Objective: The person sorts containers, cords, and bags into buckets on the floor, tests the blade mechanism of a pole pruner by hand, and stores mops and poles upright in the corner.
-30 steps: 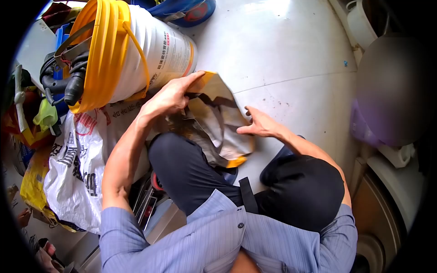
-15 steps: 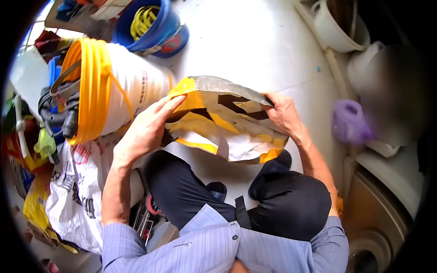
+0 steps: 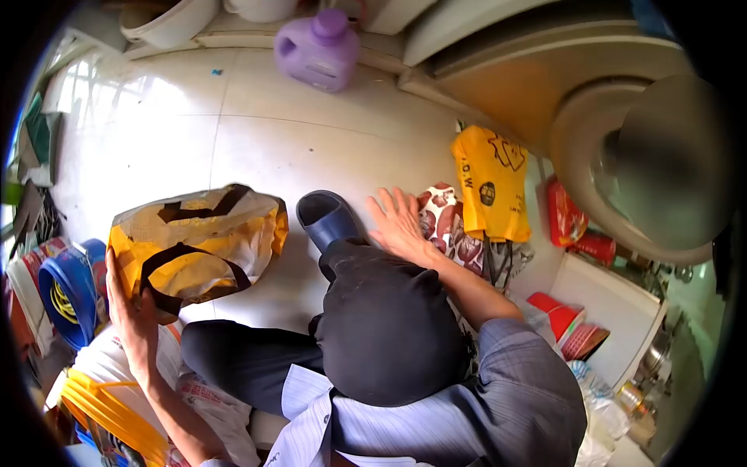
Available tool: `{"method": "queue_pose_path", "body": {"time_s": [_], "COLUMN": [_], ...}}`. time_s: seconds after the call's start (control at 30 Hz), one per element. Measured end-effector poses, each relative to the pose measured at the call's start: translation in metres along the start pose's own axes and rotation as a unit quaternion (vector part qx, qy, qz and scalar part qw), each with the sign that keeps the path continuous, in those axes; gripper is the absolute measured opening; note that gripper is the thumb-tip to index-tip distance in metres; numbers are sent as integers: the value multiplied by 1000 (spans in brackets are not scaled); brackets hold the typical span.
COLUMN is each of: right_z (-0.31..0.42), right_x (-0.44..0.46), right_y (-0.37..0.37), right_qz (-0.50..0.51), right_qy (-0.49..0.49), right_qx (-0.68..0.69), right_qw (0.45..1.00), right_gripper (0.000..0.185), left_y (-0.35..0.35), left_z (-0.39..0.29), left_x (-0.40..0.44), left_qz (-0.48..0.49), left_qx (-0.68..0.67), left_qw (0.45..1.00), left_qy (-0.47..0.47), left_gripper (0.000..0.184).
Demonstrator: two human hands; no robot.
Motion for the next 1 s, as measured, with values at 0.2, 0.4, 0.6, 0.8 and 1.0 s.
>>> {"method": "queue_pose_path", "body": {"time_s": [0.2,0.4,0.6,0.8,1.0], "right_z": [-49,-130,-55,-232,-80], "right_x": [-108,-189,-53,-101,13], "right_y": [0,17,-88,-49,-105], "right_qz": [145,313,-49,270,-48], "right_qy": [77,215,11,343,265], "right_qx": [-183,-206,-215,-305,365], "right_qw": [969,902,975,846,891], "right_gripper": [74,56,49,57,90], "left_y": [10,21,29,9,55], "left_z": [7,-6,-10,-29,-110], "left_x": [11,24,20,19,21], "left_qz": [26,28,16,0,99], "left_qx": [-72,-57,-29,-209,-440], "left_qw": [996,996,998,978,891], "left_qy": [44,56,59,5,57], "left_gripper": [83,82,83,85,88]}}
Point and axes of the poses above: each hand's wrist, its own x-axis towards the middle knuckle, its own y-axis out of the palm, z = x × y, the point moved 5 cm from there along x, towards the middle knuckle, and after that the axes turned 12 degrees about -z, right-handed, at the moved point
